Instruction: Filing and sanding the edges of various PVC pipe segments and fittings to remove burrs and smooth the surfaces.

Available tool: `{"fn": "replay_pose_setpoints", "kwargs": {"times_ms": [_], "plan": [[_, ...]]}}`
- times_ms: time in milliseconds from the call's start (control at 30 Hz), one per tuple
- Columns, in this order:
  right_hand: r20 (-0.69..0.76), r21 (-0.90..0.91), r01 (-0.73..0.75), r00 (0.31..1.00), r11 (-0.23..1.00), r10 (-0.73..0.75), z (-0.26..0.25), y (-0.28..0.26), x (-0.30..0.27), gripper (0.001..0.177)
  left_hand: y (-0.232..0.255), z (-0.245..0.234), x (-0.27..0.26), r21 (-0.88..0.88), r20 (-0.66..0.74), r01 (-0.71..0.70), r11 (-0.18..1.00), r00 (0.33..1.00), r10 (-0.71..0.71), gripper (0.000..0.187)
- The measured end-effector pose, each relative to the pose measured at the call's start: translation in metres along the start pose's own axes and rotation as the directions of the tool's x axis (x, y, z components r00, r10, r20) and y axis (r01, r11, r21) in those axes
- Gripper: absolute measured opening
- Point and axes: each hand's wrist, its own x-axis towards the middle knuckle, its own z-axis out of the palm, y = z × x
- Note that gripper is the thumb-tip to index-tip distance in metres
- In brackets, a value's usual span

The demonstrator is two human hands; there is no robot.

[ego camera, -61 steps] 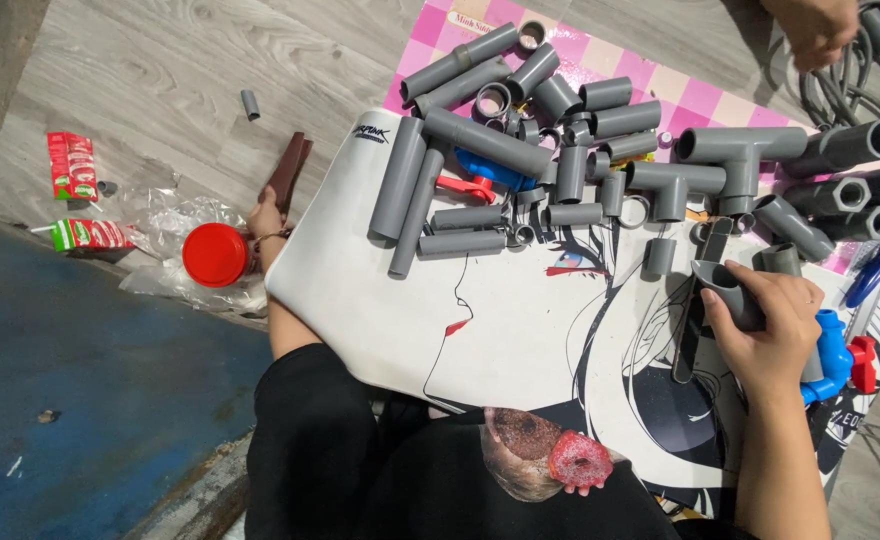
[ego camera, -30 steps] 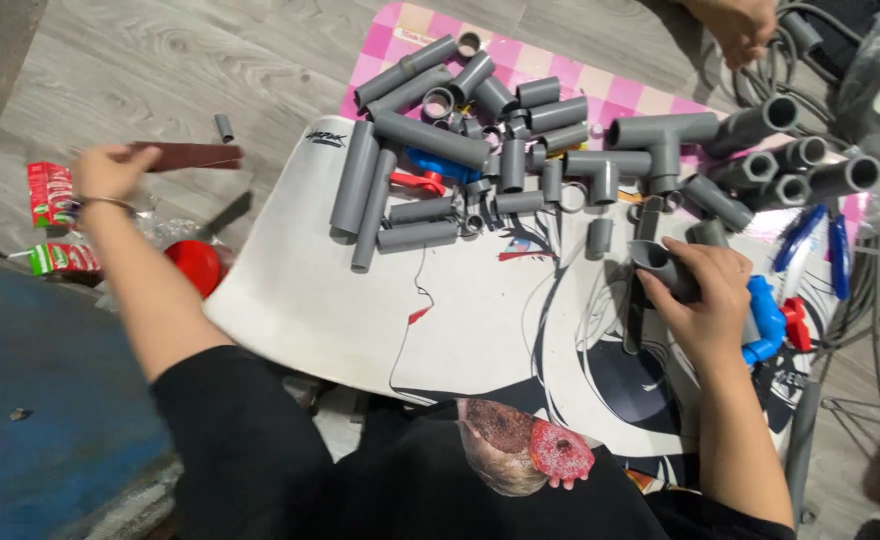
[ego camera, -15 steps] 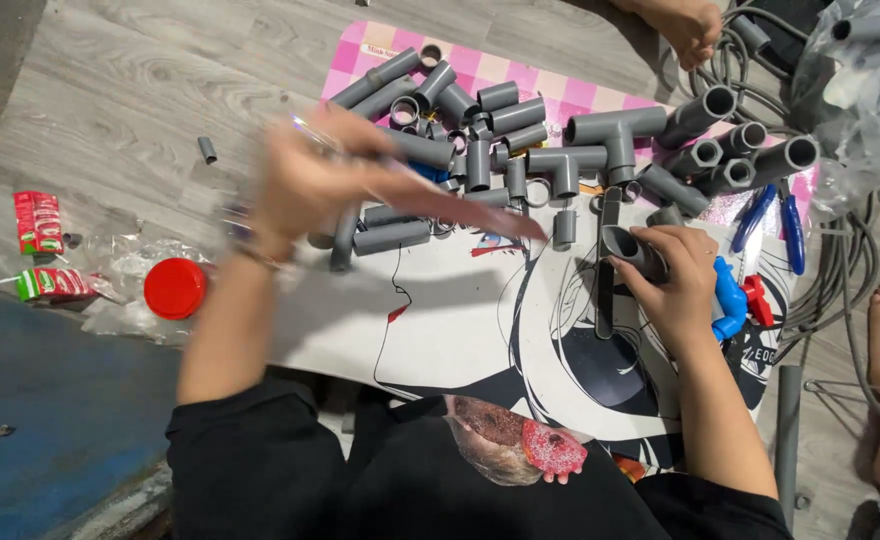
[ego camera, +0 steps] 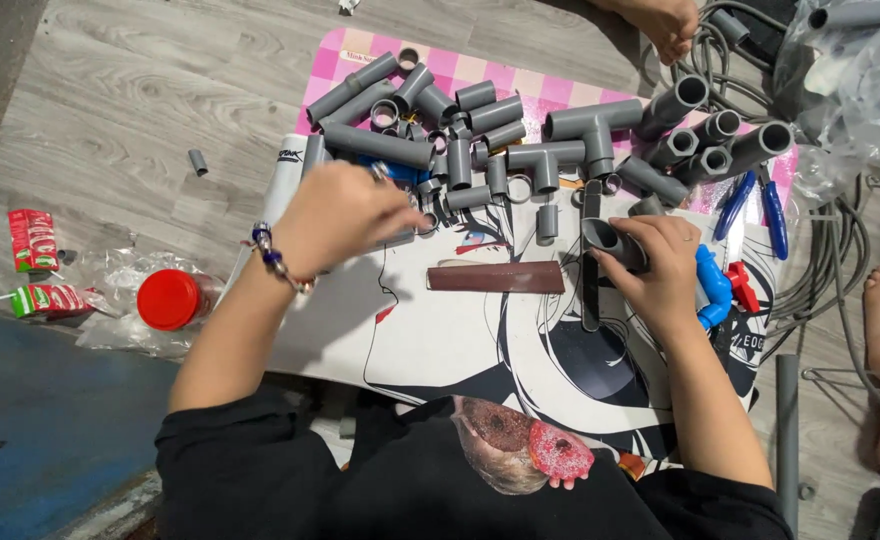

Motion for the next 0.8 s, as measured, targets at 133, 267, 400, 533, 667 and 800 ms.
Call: {"fn": "replay_pose_setpoints", "kwargs": {"times_ms": [133, 267, 400, 533, 667, 800], "plan": [[0.003, -0.033, 0.055, 0.998, 0.998, -0.055, 0.007, 0.014, -0.007, 0.031, -0.031, 0.021, 0.012, 0.426, -0.339, 0.072, 0.902, 0.937, 0.085, 0.031], [0.016, -0.023, 0.061, 0.998, 0.998, -0.061, 0.005, 0.016, -0.006, 0.031, -0.055, 0.026, 0.022, 0.298, -0.56, 0.273, 0.915, 0.826, -0.064, 0.007], [0.039, -0.034, 0.061, 0.997, 0.998, -0.06, 0.01, 0.02, -0.009, 0.031, -0.021, 0.006, 0.043, -0.022, -0.626, 0.211, 0.977, 0.759, -0.178, 0.021], [0.12, -0.031, 0.019, 0.993, 0.999, -0.015, 0.007, 0.009, -0.007, 0.033, -0.022, 0.04, 0.046, -0.035, -0.642, 0.194, 0.98, 0.748, -0.171, 0.01], [0.023, 0.03, 0.058, 0.998, 0.998, -0.059, 0.009, 0.014, -0.008, 0.032, 0.002, 0.071, 0.057, 0.049, -0.611, 0.134, 0.99, 0.788, -0.077, 0.006], [0.022, 0.089, 0.01, 1.0, 0.996, -0.012, 0.011, 0.013, -0.009, 0.032, 0.031, 0.102, 0.052, 0.016, -0.577, -0.038, 0.999, 0.816, 0.04, 0.018]]}}
